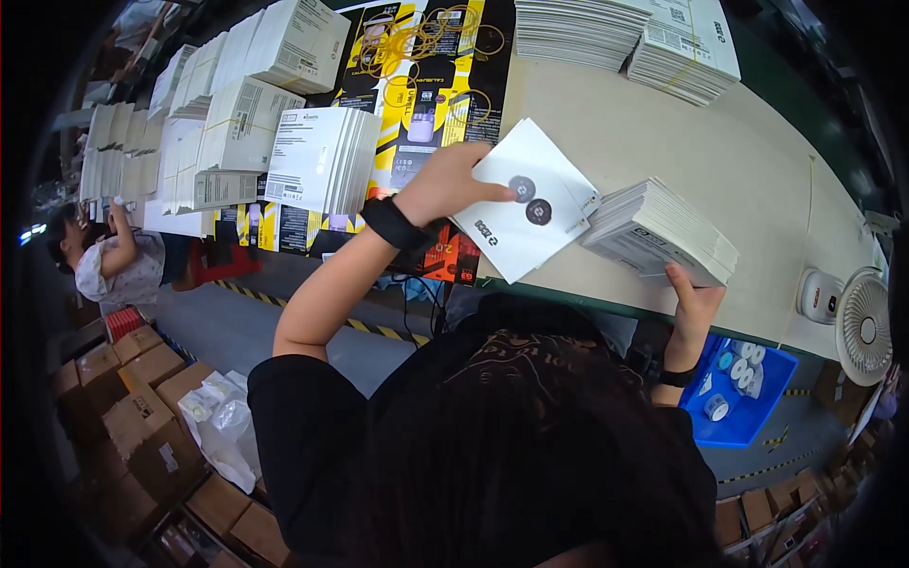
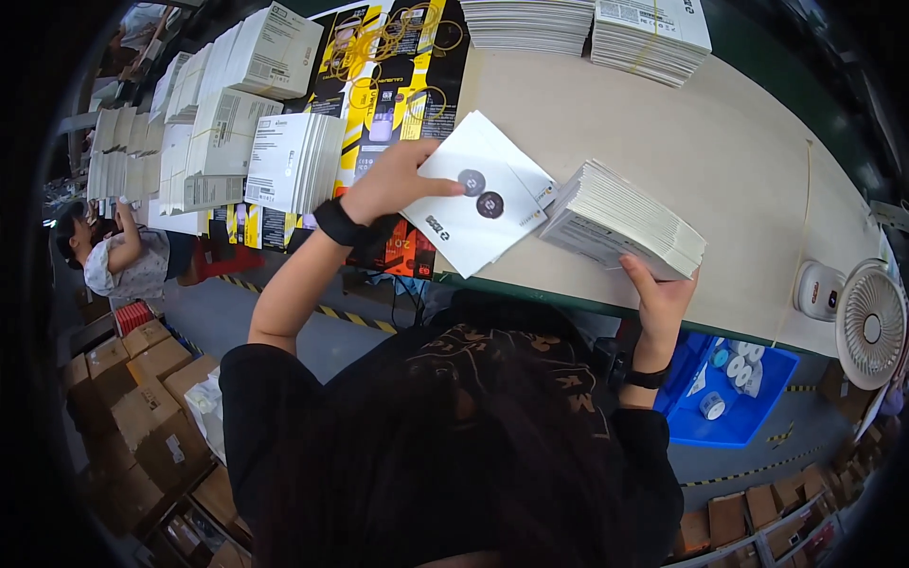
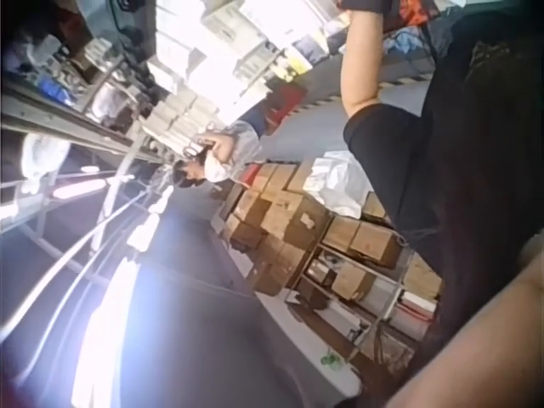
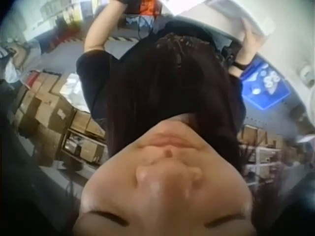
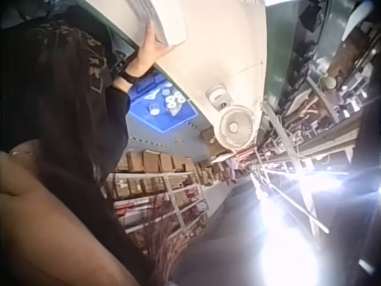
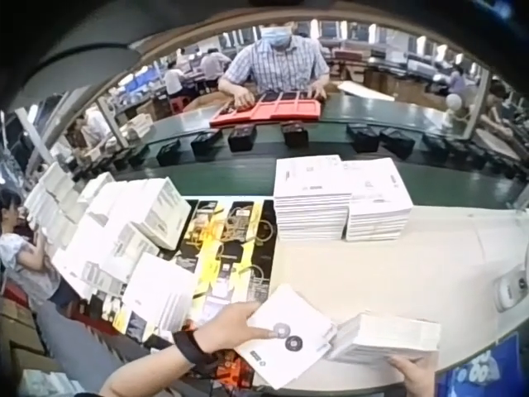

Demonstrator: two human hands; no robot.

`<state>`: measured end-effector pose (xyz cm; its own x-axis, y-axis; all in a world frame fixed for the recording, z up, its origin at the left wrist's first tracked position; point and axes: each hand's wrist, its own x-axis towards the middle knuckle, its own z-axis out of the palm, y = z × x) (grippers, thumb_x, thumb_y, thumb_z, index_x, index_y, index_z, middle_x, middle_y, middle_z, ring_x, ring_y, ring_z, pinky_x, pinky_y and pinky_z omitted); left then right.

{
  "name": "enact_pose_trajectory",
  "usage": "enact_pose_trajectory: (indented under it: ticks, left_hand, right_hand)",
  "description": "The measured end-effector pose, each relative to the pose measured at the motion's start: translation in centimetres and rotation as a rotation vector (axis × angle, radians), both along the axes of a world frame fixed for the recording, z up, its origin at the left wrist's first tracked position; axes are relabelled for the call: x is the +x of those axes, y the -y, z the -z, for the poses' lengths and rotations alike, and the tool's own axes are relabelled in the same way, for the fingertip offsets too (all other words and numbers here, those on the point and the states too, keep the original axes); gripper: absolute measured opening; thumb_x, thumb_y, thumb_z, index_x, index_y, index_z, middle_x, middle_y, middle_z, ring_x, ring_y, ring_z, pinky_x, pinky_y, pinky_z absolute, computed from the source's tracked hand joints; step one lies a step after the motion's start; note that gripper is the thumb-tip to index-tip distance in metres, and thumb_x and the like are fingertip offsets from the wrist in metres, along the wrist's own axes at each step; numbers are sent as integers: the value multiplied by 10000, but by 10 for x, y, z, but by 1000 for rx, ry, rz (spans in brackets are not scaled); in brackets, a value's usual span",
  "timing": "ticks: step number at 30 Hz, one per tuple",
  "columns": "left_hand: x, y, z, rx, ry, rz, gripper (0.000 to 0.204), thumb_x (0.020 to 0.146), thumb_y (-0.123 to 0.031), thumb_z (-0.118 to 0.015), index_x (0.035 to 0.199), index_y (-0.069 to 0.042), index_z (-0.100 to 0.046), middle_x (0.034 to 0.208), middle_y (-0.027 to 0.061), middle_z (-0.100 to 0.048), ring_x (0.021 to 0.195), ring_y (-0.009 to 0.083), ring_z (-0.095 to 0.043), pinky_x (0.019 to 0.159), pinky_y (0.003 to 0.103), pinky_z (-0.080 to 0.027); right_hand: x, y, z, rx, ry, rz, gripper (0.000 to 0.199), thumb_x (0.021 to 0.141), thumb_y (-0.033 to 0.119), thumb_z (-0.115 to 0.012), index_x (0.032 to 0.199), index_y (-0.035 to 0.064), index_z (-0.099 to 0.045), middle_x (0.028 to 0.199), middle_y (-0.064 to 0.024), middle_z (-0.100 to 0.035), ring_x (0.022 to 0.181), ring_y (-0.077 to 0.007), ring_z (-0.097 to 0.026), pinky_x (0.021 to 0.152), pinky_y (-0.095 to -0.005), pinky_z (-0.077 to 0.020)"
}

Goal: Applying labels to product boxes and checking label sheets at a manufacturing workstation.

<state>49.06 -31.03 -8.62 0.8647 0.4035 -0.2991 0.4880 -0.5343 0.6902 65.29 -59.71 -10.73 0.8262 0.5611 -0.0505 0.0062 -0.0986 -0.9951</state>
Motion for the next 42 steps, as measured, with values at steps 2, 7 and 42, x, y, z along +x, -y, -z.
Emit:
enact_pose_trajectory:
  ticks: [2, 7, 42]
  left_hand:
    - [-3, -9, -21, -174, 51, -70, 338, 718, -238, -704, 903, 3, -557, 782, 129, -605, 747, 264, -606, 663, 335, -471]
    - [-48, 19, -74, 580, 489, -258, 183, 768, -51, -571, 949, -23, -575, 867, 110, -632, 766, 249, -616, 702, 334, -494]
    - [12, 169, -17, 743, 250, -152, 541, 766, -172, -616, 1261, -56, -433, 1274, 233, -412, 1188, 332, -409, 992, 474, -284]
  right_hand:
    - [1, 1, 5, 51, 50, 17, 544, 681, 96, -728, 1140, -48, -473, 1030, -105, -554, 939, -187, -533, 833, -295, -424]
    - [6, 3, 13, 17, 12, 28, 561, 653, 36, -749, 1105, -10, -420, 1044, -100, -527, 962, -176, -525, 841, -296, -429]
    - [-45, -87, 5, 521, -556, 140, 416, 853, 38, -501, 1242, -40, -373, 1189, -136, -507, 1069, -216, -517, 896, -328, -432]
